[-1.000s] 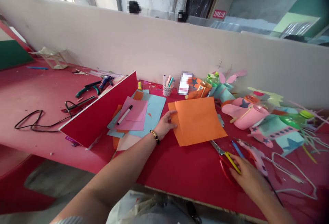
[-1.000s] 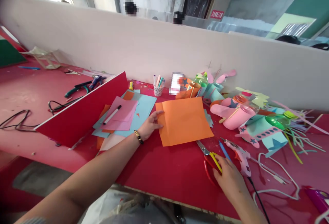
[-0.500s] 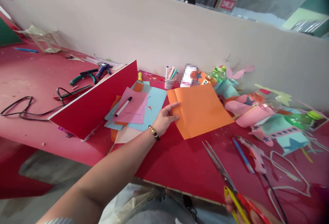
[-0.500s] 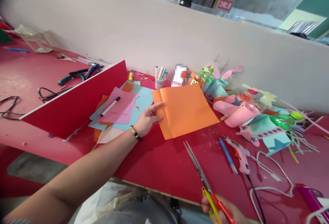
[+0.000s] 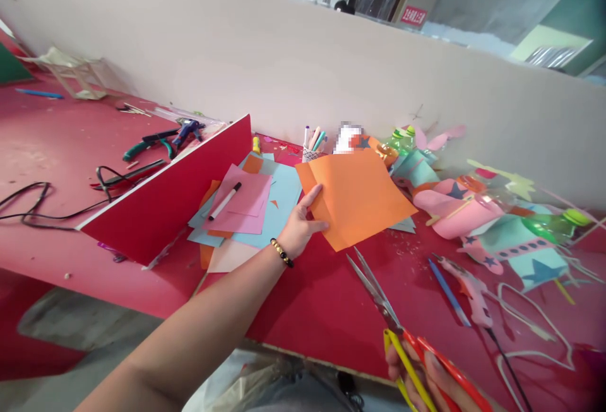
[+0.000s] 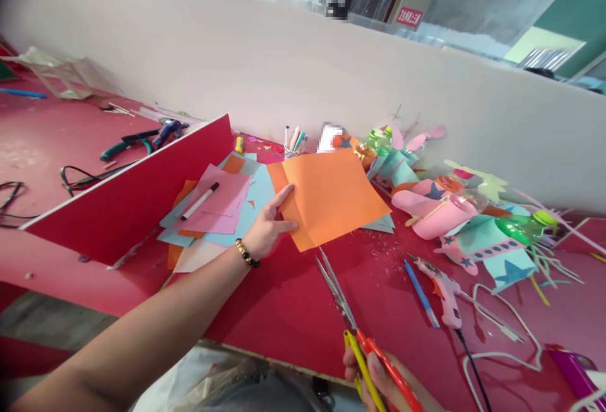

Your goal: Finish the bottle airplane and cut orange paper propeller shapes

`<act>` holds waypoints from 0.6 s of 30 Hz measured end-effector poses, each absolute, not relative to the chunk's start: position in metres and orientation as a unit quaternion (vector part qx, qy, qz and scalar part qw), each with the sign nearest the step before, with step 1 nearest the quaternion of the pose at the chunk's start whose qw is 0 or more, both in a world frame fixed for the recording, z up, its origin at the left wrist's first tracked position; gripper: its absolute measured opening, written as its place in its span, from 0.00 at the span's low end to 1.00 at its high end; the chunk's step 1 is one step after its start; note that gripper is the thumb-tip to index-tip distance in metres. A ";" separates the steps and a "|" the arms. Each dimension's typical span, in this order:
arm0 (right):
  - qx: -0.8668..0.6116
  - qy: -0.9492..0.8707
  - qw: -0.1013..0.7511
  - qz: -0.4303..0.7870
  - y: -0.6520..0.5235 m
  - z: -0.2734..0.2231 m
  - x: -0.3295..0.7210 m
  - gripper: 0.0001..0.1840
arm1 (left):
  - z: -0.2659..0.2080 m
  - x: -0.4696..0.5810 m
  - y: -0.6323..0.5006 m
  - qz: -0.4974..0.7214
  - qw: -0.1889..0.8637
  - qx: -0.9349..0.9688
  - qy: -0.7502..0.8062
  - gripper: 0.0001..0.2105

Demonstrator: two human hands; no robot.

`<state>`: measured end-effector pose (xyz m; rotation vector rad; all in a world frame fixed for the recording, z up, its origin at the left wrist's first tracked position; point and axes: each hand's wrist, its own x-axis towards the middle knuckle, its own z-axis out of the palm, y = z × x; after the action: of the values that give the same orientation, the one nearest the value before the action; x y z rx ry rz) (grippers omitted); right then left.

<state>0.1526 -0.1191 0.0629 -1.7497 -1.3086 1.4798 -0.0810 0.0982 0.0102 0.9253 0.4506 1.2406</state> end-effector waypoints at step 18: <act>-0.613 -0.389 0.272 0.631 -0.094 0.056 0.124 0.33 | 0.024 -0.083 0.089 0.546 0.690 0.455 0.139 0.42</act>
<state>0.1236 -0.0936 0.0557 -1.6510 -1.0483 1.7005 -0.0832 0.0887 0.0243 1.0173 0.3100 1.2199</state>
